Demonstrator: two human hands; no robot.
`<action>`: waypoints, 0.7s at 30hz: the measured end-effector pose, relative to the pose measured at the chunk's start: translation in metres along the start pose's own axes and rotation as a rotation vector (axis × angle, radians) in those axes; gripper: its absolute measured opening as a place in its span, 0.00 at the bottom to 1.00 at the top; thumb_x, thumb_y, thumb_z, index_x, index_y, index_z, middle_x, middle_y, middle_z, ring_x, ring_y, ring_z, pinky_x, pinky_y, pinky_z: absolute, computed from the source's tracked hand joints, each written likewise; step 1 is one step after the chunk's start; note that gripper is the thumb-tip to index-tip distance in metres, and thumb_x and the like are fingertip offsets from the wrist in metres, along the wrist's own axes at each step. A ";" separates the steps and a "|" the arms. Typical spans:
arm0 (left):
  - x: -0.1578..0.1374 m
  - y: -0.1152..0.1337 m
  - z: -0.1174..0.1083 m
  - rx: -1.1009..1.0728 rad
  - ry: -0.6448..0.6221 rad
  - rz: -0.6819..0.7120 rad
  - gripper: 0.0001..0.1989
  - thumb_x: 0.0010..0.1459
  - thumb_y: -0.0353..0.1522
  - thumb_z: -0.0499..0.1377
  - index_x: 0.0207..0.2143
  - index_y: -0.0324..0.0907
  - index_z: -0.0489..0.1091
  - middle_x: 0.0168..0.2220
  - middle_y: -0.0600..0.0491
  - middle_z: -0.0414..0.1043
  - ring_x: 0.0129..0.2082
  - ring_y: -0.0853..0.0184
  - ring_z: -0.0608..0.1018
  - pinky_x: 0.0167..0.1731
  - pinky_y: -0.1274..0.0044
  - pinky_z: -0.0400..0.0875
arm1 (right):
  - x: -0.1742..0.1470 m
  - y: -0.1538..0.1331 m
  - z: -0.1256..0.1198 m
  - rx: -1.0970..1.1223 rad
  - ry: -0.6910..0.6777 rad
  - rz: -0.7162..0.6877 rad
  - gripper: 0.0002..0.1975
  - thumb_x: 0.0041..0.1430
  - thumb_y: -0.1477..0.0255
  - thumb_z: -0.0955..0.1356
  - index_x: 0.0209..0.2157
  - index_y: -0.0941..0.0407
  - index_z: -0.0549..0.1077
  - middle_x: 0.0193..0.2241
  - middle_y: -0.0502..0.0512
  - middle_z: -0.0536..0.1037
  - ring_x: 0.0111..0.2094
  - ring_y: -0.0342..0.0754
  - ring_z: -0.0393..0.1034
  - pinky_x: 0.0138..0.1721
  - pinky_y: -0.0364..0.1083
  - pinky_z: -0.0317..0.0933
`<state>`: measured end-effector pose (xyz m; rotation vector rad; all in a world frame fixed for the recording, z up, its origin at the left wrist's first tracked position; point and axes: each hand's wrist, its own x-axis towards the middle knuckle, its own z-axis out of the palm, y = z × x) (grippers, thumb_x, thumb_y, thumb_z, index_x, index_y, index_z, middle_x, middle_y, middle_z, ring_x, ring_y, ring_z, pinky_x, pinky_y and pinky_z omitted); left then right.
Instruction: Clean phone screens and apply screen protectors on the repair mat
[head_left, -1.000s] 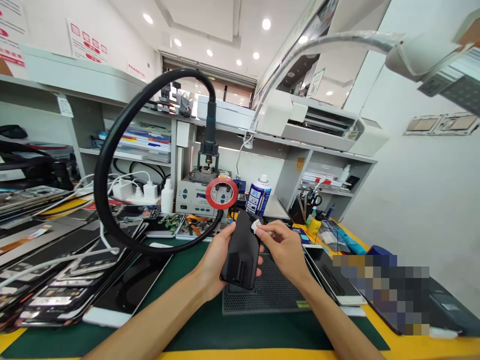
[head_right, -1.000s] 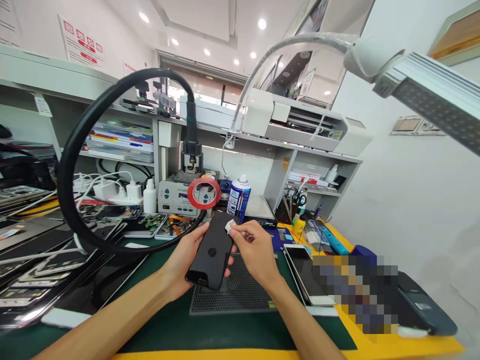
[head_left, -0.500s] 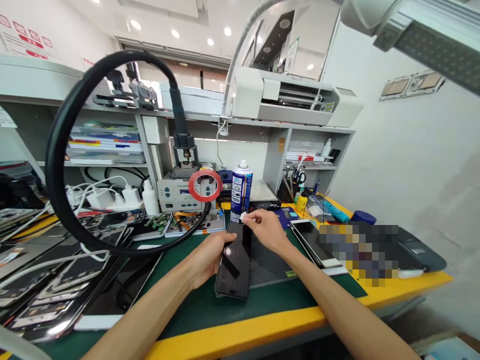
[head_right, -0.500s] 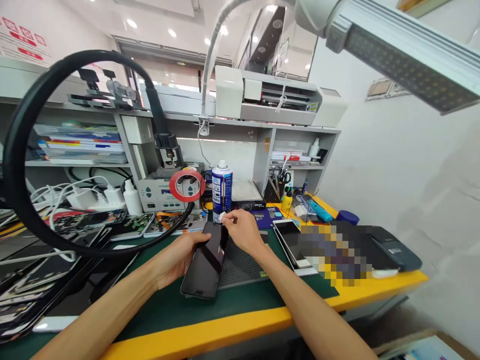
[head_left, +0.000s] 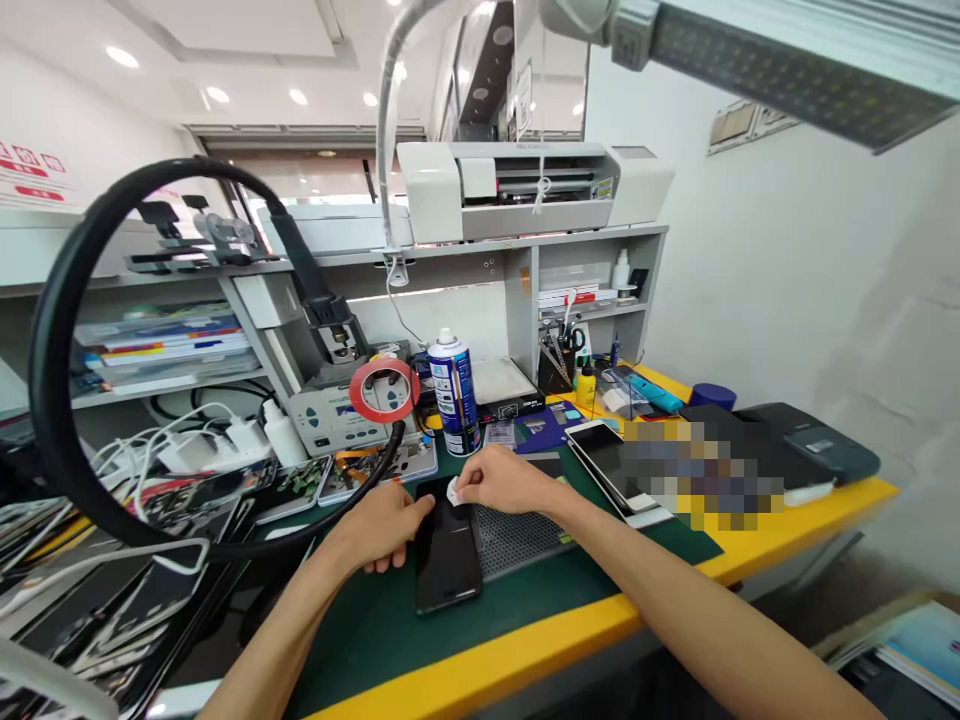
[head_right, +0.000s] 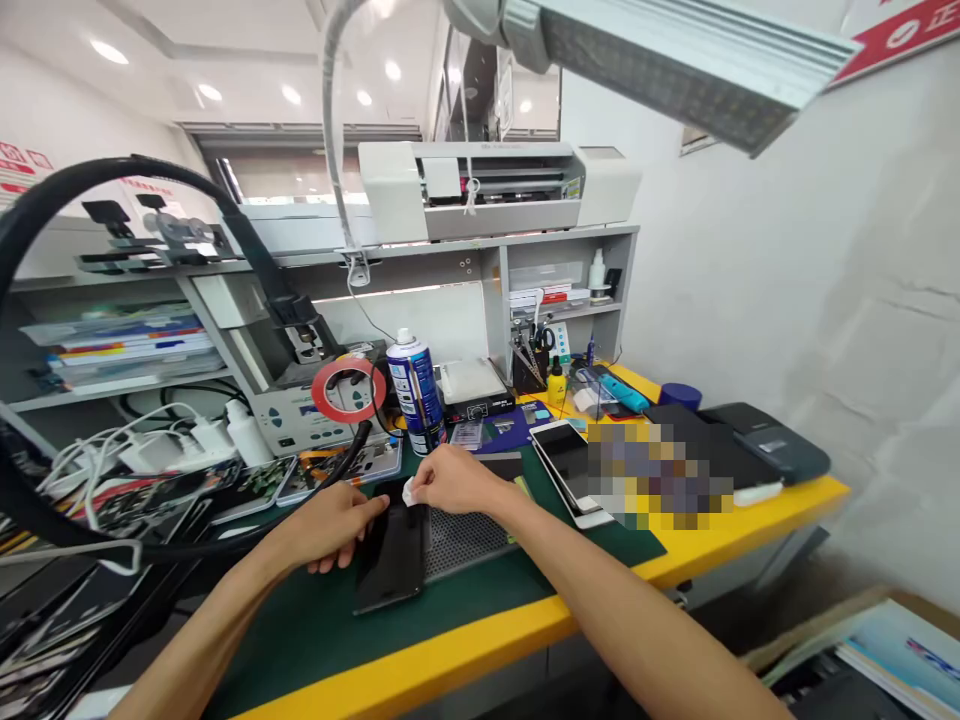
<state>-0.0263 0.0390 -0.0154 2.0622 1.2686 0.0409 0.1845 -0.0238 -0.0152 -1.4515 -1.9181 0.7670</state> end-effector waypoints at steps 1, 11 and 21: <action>0.000 -0.001 0.000 0.033 -0.013 0.004 0.27 0.62 0.50 0.51 0.17 0.42 0.62 0.13 0.50 0.69 0.09 0.70 0.64 0.10 0.78 0.61 | -0.001 0.000 -0.001 0.008 -0.057 -0.011 0.07 0.53 0.70 0.71 0.27 0.59 0.81 0.30 0.55 0.82 0.29 0.46 0.72 0.26 0.41 0.57; -0.002 -0.009 -0.005 0.124 -0.064 0.063 0.23 0.66 0.47 0.45 0.24 0.42 0.61 0.16 0.55 0.65 0.09 0.73 0.63 0.09 0.81 0.58 | 0.007 0.002 0.002 -0.062 -0.019 0.038 0.04 0.53 0.76 0.69 0.26 0.59 0.77 0.31 0.56 0.82 0.33 0.48 0.74 0.30 0.41 0.58; 0.012 -0.015 -0.006 0.031 0.031 0.098 0.18 0.65 0.42 0.48 0.28 0.41 0.64 0.18 0.52 0.69 0.10 0.68 0.70 0.08 0.79 0.64 | -0.005 -0.008 -0.003 -0.059 -0.196 0.040 0.07 0.53 0.70 0.71 0.28 0.59 0.79 0.27 0.54 0.80 0.27 0.45 0.71 0.27 0.41 0.58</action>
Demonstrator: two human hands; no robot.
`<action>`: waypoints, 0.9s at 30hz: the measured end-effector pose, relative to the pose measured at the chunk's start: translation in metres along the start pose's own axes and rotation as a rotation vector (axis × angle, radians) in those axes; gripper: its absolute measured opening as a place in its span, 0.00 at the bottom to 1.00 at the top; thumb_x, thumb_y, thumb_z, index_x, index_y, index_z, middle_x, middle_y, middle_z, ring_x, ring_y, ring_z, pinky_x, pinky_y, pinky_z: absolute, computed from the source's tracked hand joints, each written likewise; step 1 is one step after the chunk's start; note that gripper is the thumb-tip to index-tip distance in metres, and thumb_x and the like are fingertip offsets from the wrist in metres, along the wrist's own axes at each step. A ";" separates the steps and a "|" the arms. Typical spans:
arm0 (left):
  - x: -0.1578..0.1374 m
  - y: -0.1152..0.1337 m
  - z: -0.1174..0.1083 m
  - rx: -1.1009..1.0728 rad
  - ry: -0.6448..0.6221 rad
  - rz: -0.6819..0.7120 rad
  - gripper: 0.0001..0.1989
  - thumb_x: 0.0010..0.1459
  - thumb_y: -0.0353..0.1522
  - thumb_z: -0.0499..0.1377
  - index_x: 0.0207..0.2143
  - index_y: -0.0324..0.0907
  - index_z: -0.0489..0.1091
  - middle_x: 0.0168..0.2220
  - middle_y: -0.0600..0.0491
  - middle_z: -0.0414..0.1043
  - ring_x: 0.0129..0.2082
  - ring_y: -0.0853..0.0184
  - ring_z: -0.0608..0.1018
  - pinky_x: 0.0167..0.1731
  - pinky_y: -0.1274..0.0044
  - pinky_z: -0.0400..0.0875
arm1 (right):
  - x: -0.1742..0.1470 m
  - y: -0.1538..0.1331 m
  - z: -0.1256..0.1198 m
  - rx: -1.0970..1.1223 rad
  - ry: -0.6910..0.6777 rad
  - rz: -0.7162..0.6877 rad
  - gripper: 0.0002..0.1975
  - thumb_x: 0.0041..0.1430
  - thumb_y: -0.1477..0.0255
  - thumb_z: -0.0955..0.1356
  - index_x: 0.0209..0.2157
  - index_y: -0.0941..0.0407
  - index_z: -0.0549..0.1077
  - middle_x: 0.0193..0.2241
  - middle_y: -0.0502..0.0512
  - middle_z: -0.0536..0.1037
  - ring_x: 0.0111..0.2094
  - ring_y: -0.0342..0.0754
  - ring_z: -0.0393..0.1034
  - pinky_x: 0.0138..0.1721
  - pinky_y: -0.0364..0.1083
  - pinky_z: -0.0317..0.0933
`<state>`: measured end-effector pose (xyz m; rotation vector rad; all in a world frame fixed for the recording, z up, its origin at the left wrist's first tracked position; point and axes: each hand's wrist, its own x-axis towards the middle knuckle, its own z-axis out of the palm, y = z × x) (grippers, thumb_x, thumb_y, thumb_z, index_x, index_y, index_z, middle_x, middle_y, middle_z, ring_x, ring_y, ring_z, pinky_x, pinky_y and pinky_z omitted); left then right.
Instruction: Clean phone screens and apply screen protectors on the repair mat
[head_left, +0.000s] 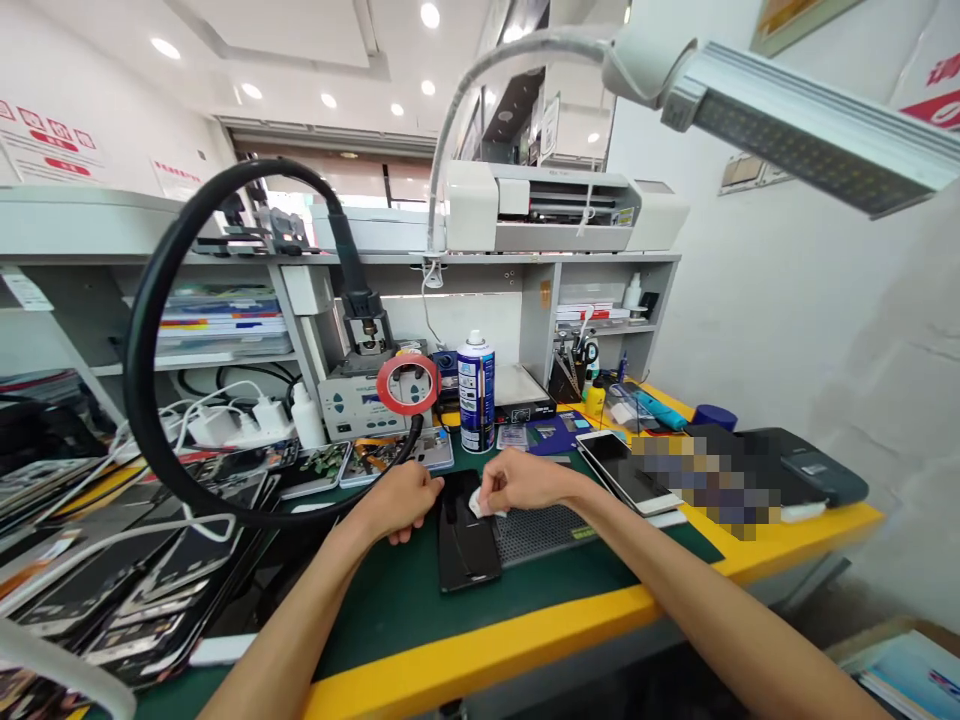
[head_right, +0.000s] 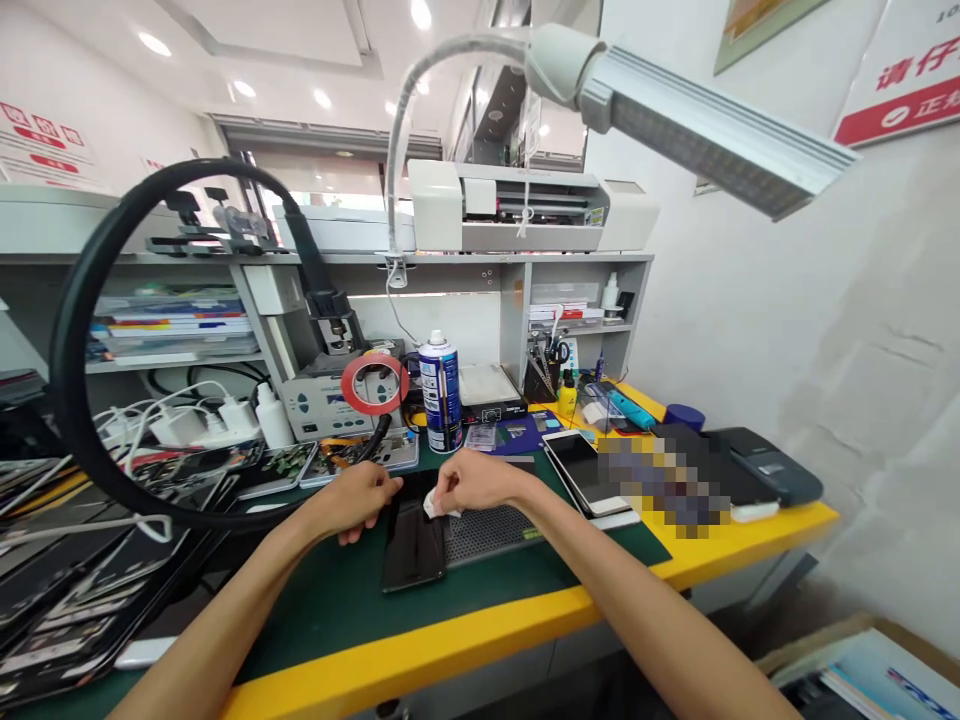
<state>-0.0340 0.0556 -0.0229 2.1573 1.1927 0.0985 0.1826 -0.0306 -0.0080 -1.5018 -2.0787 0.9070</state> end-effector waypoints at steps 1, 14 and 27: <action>0.002 -0.001 0.000 -0.013 0.025 0.008 0.16 0.64 0.42 0.49 0.31 0.40 0.65 0.19 0.52 0.70 0.11 0.68 0.71 0.08 0.79 0.65 | -0.007 -0.003 -0.001 0.007 -0.051 -0.002 0.07 0.52 0.68 0.72 0.28 0.58 0.79 0.27 0.54 0.81 0.26 0.44 0.70 0.26 0.41 0.58; 0.010 -0.012 -0.006 -0.247 -0.023 0.078 0.11 0.61 0.30 0.50 0.43 0.37 0.66 0.27 0.52 0.77 0.13 0.71 0.74 0.11 0.81 0.70 | 0.009 0.003 0.007 -0.018 0.152 0.143 0.05 0.51 0.74 0.68 0.26 0.59 0.77 0.23 0.52 0.77 0.23 0.43 0.67 0.22 0.40 0.56; 0.008 -0.009 -0.011 -0.321 -0.055 0.056 0.15 0.53 0.27 0.51 0.43 0.34 0.68 0.27 0.50 0.75 0.13 0.69 0.74 0.12 0.79 0.71 | 0.054 -0.009 -0.003 -0.286 0.163 0.090 0.08 0.57 0.72 0.73 0.26 0.59 0.76 0.30 0.52 0.81 0.36 0.48 0.75 0.41 0.48 0.68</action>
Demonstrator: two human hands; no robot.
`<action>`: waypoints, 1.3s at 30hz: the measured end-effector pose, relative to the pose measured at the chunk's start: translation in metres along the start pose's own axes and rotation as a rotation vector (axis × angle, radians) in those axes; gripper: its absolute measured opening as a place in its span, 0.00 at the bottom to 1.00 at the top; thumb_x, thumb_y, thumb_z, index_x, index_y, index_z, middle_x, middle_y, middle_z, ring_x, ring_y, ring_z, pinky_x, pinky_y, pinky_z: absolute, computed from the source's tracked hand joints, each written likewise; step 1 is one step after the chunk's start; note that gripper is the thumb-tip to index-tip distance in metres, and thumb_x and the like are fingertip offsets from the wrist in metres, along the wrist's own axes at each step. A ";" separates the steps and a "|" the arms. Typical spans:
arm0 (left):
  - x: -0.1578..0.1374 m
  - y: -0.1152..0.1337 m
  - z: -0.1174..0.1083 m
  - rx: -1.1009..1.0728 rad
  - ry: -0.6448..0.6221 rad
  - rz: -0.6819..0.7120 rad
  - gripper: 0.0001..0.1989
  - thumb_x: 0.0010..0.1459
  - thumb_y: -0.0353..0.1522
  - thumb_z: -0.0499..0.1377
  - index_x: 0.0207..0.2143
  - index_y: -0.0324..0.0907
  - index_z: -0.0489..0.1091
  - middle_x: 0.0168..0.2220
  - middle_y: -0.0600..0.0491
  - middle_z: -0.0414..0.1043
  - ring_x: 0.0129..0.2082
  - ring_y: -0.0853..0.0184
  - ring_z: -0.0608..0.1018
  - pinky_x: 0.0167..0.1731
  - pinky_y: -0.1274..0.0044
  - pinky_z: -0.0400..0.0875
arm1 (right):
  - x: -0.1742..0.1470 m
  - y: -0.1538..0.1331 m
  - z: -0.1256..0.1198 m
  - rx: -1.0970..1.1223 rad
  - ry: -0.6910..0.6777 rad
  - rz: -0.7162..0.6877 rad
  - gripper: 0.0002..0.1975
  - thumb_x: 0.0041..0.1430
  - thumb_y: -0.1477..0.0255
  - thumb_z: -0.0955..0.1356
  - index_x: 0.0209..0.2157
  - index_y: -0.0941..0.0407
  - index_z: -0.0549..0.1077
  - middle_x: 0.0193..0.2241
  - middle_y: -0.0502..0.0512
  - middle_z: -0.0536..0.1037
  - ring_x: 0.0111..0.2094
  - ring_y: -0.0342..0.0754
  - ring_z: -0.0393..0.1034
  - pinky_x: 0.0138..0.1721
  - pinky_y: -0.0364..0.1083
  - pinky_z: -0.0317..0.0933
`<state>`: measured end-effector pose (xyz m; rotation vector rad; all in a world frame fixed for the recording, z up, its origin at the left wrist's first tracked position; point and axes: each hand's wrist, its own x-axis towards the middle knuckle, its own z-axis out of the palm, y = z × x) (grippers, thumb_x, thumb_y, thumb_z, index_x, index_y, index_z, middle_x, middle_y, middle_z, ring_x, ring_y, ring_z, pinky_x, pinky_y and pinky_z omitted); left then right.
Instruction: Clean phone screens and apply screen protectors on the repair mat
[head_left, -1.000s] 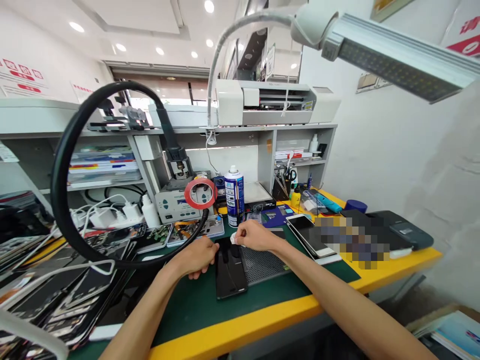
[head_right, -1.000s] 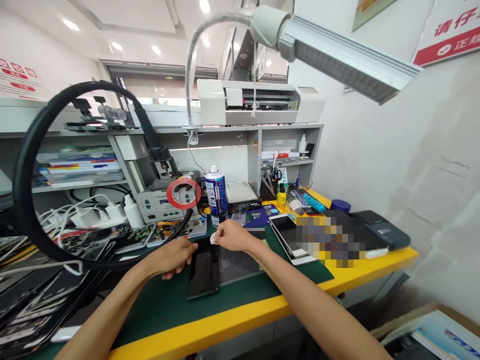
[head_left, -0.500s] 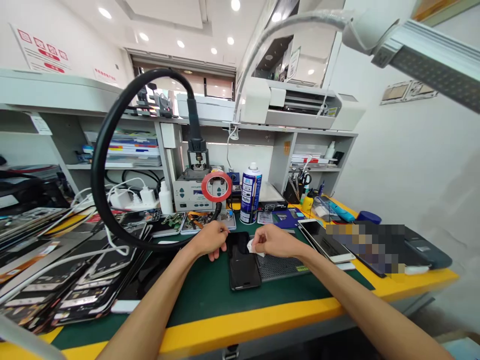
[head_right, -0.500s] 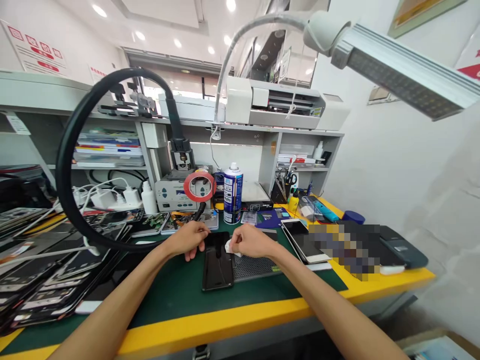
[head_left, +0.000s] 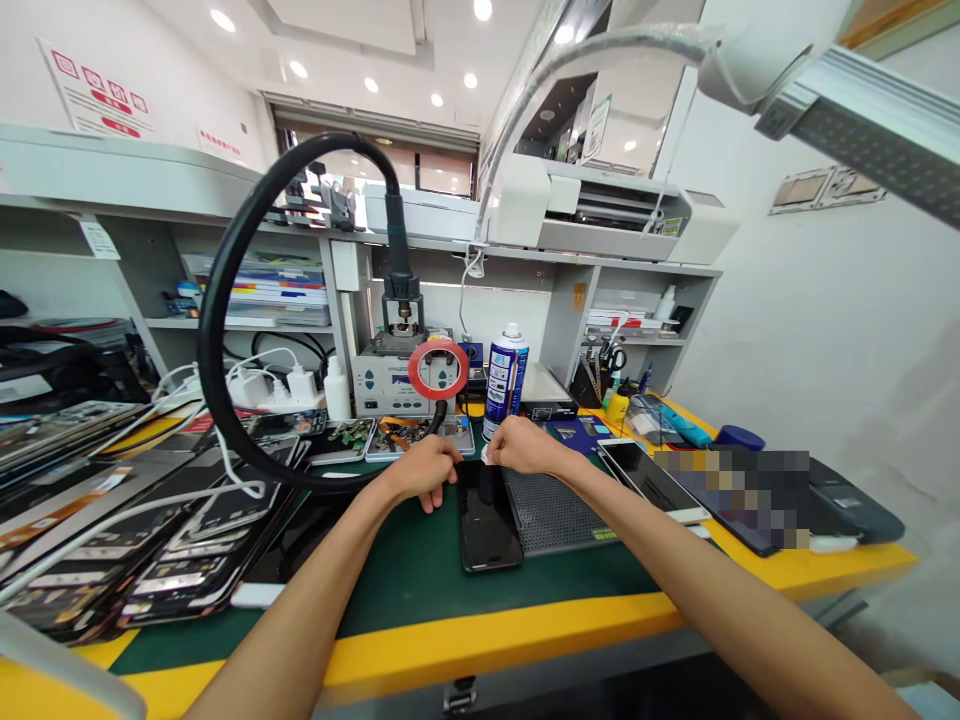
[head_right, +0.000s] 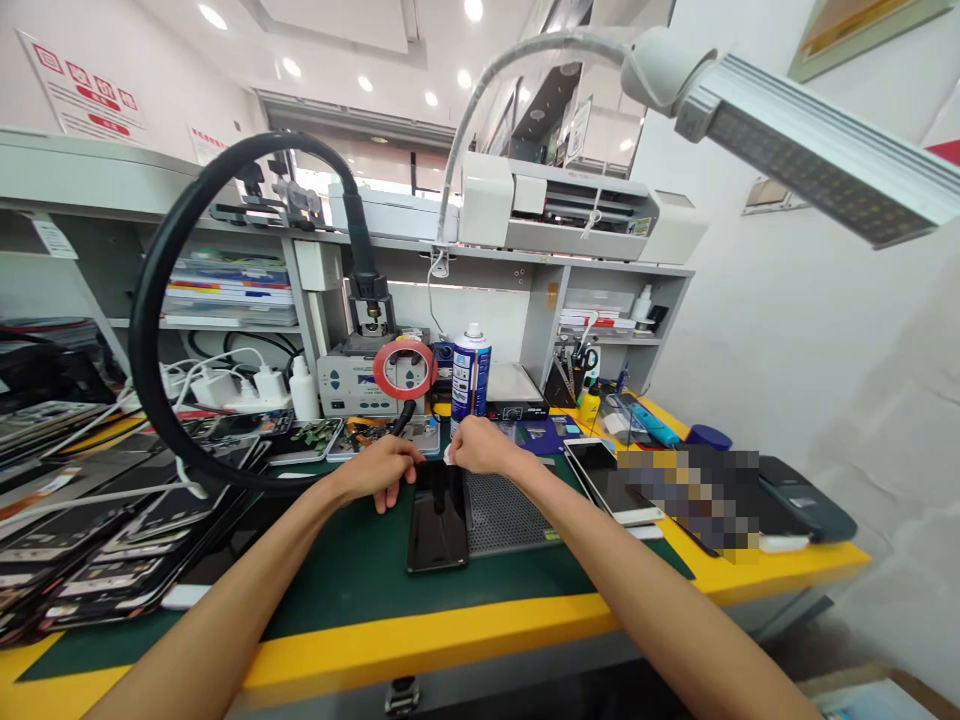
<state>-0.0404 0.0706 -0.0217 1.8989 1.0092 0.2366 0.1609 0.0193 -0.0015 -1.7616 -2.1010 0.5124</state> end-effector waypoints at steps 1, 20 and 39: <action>0.000 0.000 0.000 -0.006 0.001 0.000 0.16 0.53 0.27 0.50 0.44 0.34 0.68 0.28 0.50 0.75 0.13 0.69 0.74 0.12 0.78 0.71 | 0.002 -0.003 0.000 -0.020 -0.018 -0.026 0.08 0.58 0.72 0.73 0.26 0.59 0.76 0.30 0.52 0.81 0.37 0.48 0.76 0.42 0.48 0.68; -0.007 0.007 0.002 0.039 0.036 0.000 0.14 0.51 0.25 0.50 0.40 0.37 0.67 0.17 0.54 0.69 0.12 0.67 0.73 0.14 0.78 0.71 | 0.015 -0.036 0.010 -0.074 -0.144 -0.222 0.08 0.48 0.80 0.69 0.25 0.58 0.81 0.23 0.51 0.80 0.28 0.46 0.73 0.28 0.40 0.59; -0.005 0.006 0.002 0.080 0.019 0.046 0.24 0.47 0.26 0.50 0.48 0.35 0.71 0.16 0.56 0.70 0.13 0.66 0.73 0.14 0.78 0.70 | -0.049 -0.070 0.014 0.056 -0.370 -0.263 0.08 0.56 0.77 0.69 0.26 0.59 0.81 0.29 0.53 0.83 0.27 0.44 0.73 0.27 0.40 0.61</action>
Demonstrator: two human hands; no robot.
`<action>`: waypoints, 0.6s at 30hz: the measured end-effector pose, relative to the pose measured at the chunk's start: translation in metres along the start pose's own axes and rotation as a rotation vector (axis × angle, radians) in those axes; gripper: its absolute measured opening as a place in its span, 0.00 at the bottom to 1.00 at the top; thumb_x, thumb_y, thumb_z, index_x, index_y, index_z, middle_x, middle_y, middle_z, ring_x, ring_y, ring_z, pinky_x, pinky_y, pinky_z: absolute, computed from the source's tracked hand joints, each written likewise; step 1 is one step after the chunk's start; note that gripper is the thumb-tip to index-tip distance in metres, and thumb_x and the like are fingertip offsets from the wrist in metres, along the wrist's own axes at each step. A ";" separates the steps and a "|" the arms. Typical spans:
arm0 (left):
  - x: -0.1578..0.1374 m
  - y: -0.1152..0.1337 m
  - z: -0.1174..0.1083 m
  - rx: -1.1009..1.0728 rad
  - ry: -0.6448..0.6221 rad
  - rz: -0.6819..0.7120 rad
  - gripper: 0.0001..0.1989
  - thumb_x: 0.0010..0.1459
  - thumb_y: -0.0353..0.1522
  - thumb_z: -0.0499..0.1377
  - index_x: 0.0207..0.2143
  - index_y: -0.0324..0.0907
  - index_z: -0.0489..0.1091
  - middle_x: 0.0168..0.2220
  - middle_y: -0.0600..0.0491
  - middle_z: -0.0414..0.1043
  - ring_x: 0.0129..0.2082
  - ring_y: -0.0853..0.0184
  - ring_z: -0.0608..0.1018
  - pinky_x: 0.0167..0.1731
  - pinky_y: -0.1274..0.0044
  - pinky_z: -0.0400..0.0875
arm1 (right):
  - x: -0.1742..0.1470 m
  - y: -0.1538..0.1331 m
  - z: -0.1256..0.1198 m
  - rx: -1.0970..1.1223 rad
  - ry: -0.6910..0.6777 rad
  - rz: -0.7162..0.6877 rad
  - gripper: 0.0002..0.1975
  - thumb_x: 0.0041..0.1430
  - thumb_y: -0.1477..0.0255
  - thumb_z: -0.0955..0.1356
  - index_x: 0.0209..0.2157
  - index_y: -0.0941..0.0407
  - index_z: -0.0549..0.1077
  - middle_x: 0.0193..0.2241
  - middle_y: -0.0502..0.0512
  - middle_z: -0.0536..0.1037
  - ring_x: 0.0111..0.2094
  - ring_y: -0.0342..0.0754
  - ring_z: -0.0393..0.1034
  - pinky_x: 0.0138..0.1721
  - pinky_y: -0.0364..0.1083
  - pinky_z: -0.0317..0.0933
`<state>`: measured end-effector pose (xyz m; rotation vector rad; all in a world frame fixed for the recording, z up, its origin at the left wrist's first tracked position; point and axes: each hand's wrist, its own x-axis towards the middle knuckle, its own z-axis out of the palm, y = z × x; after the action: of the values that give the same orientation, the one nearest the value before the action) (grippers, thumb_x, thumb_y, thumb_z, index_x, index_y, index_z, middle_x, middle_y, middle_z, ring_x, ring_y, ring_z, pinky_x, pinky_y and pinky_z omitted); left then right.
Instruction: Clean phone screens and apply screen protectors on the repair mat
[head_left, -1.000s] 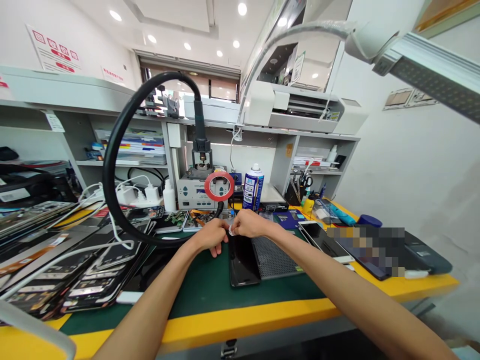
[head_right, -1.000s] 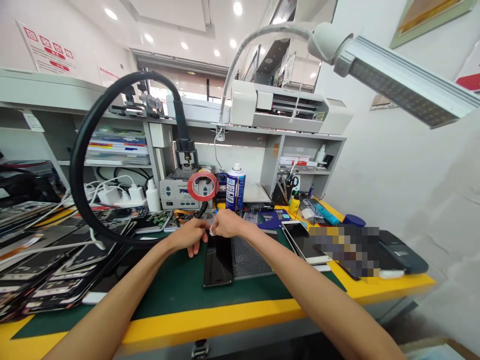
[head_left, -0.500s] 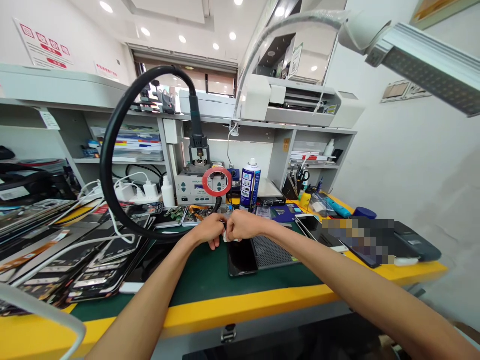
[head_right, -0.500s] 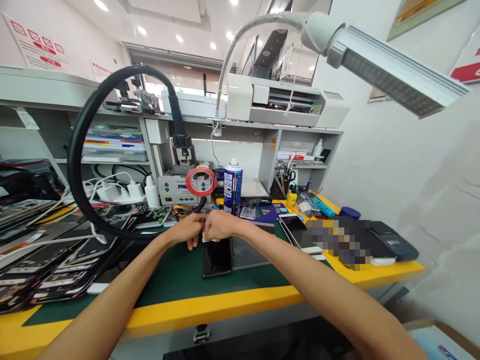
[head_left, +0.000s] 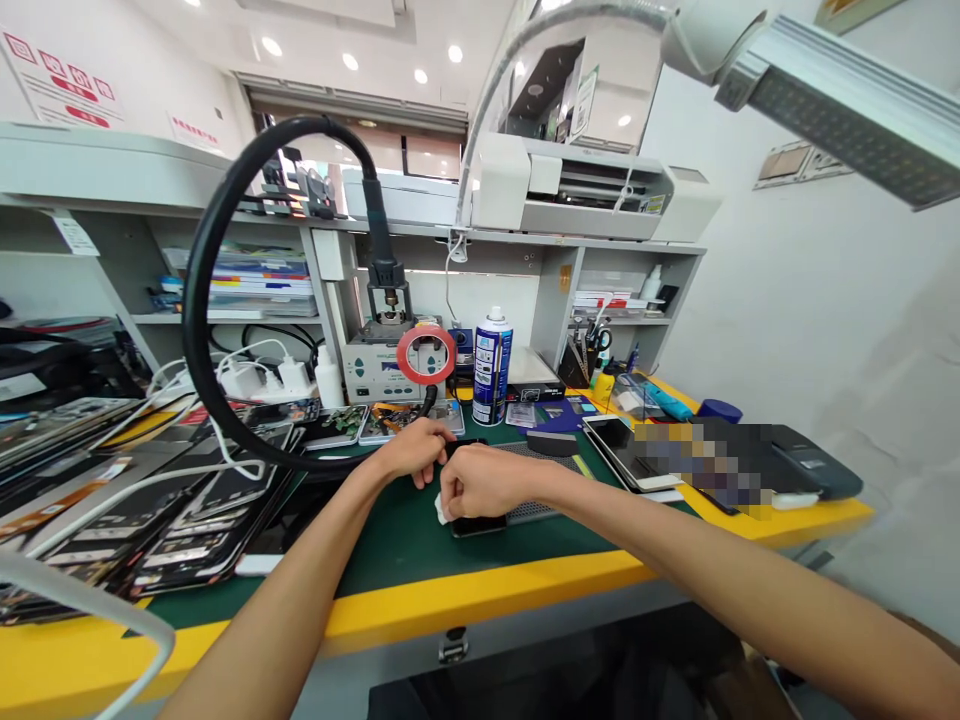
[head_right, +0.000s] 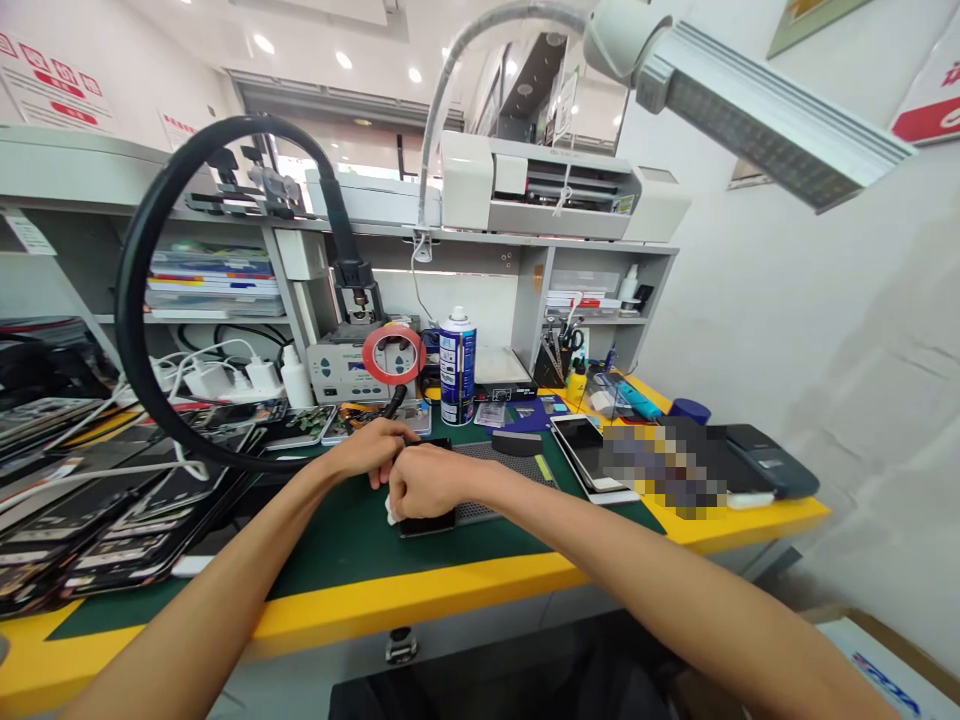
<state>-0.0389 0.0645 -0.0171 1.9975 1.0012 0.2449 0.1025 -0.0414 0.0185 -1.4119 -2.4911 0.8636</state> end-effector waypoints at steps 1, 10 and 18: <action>0.000 0.000 0.000 -0.008 0.002 0.002 0.23 0.47 0.26 0.50 0.47 0.35 0.71 0.16 0.56 0.70 0.13 0.66 0.73 0.14 0.78 0.70 | 0.003 0.004 -0.002 0.007 0.013 0.005 0.08 0.56 0.76 0.69 0.26 0.59 0.81 0.30 0.53 0.83 0.29 0.44 0.74 0.29 0.39 0.62; 0.003 -0.003 -0.002 -0.099 0.036 -0.049 0.18 0.60 0.38 0.45 0.30 0.37 0.70 0.15 0.50 0.69 0.11 0.65 0.72 0.15 0.76 0.71 | 0.054 0.054 -0.009 -0.046 0.246 0.156 0.07 0.61 0.70 0.71 0.33 0.60 0.78 0.33 0.52 0.80 0.35 0.47 0.75 0.37 0.46 0.69; 0.004 -0.001 -0.002 -0.170 0.075 -0.050 0.39 0.63 0.59 0.33 0.41 0.36 0.69 0.38 0.44 0.73 0.16 0.69 0.75 0.13 0.75 0.73 | 0.052 0.068 -0.007 -0.179 0.371 0.222 0.14 0.66 0.61 0.68 0.36 0.59 0.76 0.36 0.52 0.78 0.39 0.49 0.74 0.43 0.52 0.69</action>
<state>-0.0379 0.0694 -0.0173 1.8179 1.0413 0.3680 0.1270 0.0310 -0.0200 -1.7465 -2.2025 0.3679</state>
